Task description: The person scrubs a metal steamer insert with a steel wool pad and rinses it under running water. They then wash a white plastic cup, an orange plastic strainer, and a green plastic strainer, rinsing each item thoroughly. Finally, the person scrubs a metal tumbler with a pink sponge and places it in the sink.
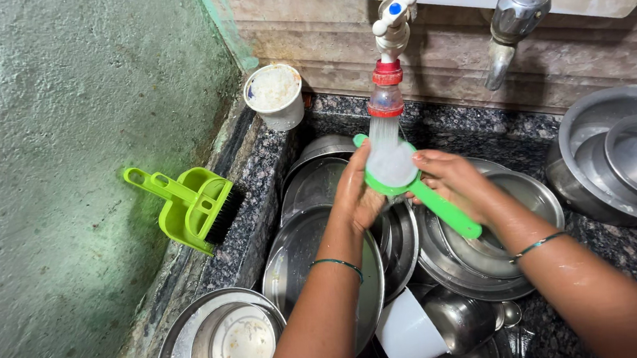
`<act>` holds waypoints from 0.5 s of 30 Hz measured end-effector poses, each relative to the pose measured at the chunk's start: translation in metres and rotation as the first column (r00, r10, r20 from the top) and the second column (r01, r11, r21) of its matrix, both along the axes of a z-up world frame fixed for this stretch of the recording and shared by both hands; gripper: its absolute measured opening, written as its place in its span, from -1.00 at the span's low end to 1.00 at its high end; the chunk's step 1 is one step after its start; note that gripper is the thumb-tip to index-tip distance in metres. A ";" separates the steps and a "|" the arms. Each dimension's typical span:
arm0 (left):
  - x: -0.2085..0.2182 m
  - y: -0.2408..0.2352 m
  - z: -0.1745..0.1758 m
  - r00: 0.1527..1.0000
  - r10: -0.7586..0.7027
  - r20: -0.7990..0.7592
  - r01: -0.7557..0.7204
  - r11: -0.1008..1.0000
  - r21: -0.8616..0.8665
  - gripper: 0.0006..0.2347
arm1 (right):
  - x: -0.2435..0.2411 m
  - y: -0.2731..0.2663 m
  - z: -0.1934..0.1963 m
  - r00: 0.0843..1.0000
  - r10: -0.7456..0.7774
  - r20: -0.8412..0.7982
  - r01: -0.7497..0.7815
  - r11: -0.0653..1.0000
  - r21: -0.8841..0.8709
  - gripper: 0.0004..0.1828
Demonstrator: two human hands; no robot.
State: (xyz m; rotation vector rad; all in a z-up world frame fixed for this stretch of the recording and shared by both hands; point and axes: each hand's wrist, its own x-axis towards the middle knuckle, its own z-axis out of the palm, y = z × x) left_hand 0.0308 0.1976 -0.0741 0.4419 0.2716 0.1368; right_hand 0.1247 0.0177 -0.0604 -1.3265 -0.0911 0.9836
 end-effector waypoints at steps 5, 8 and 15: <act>0.007 -0.015 -0.026 0.985 0.136 0.102 -0.122 0.983 -0.139 -0.68 | -0.026 0.041 -0.027 0.292 0.032 0.956 0.357 0.924 -0.140 -0.73; 0.011 -0.009 -0.033 0.976 0.117 0.185 -0.080 0.978 -0.195 -0.68 | -0.052 0.064 -0.004 -0.179 0.230 0.957 0.337 0.928 -0.160 -0.57; 0.011 -0.012 -0.018 0.990 0.142 0.003 -0.142 0.990 0.010 -0.73 | 0.003 0.094 0.030 0.653 0.383 0.653 0.317 0.645 -0.695 -0.32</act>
